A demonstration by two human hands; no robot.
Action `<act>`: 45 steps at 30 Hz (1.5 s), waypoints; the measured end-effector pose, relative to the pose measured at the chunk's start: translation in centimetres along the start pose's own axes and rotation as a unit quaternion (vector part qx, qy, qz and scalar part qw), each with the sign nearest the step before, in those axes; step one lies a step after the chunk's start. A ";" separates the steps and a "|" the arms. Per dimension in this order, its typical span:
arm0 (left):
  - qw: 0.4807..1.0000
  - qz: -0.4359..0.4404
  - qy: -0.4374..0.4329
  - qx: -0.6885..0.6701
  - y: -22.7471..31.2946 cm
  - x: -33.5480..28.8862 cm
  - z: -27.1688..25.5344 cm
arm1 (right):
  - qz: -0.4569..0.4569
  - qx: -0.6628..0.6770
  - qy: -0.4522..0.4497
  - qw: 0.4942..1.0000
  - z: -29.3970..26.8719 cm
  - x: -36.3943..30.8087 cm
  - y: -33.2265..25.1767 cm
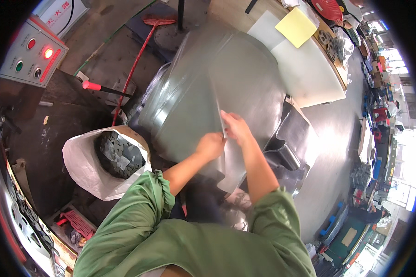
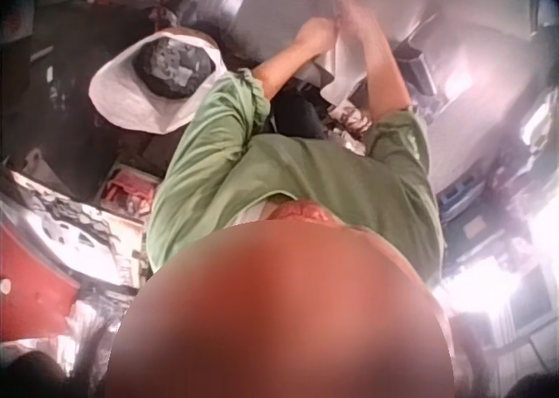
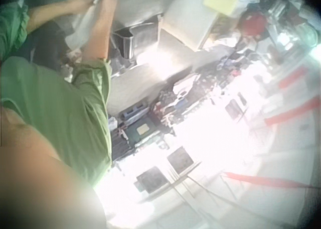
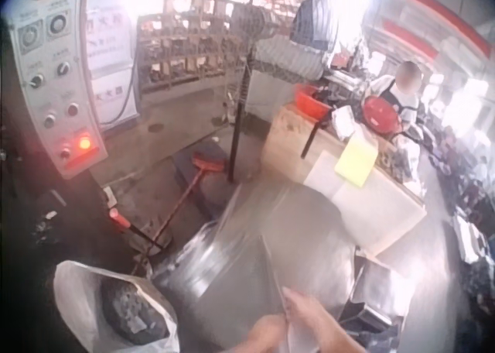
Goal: The person operates a red hydraulic press machine, repeatedly placing flat gray cutouts onto a metal sheet, closing the press, and removing the pressed pieces. They also handle a large roll of gray material, unrolling and positioning it on the press bed before continuing the pressing cycle.
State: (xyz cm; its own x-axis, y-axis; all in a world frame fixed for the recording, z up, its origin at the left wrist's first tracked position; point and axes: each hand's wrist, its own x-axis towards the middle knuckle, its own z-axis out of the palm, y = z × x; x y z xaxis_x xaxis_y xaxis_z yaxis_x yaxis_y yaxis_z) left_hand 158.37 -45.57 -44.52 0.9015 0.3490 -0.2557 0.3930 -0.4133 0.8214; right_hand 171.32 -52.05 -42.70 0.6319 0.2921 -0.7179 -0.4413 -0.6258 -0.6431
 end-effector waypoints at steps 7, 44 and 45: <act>0.996 0.063 -0.014 0.054 0.8 -3.8 2.3 | 0.014 -0.498 0.066 0.864 2.7 4.6 -5.9; 0.822 0.441 -0.351 0.082 12.3 -14.2 -2.2 | -0.232 -0.226 0.231 0.917 -26.4 -25.2 -1.4; 0.823 0.448 -0.343 0.062 13.1 -14.8 -2.6 | -0.267 -0.313 0.249 0.877 -26.4 -28.5 -3.1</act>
State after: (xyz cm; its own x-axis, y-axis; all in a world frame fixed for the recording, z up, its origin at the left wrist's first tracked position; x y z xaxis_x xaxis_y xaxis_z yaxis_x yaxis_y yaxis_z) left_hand 149.70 -53.95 -28.66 0.7128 -0.6823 0.1626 -0.5093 -0.3441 0.7888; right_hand 171.52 -77.54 -13.24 0.9102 0.4107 -0.0534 0.3405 -0.8155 -0.4680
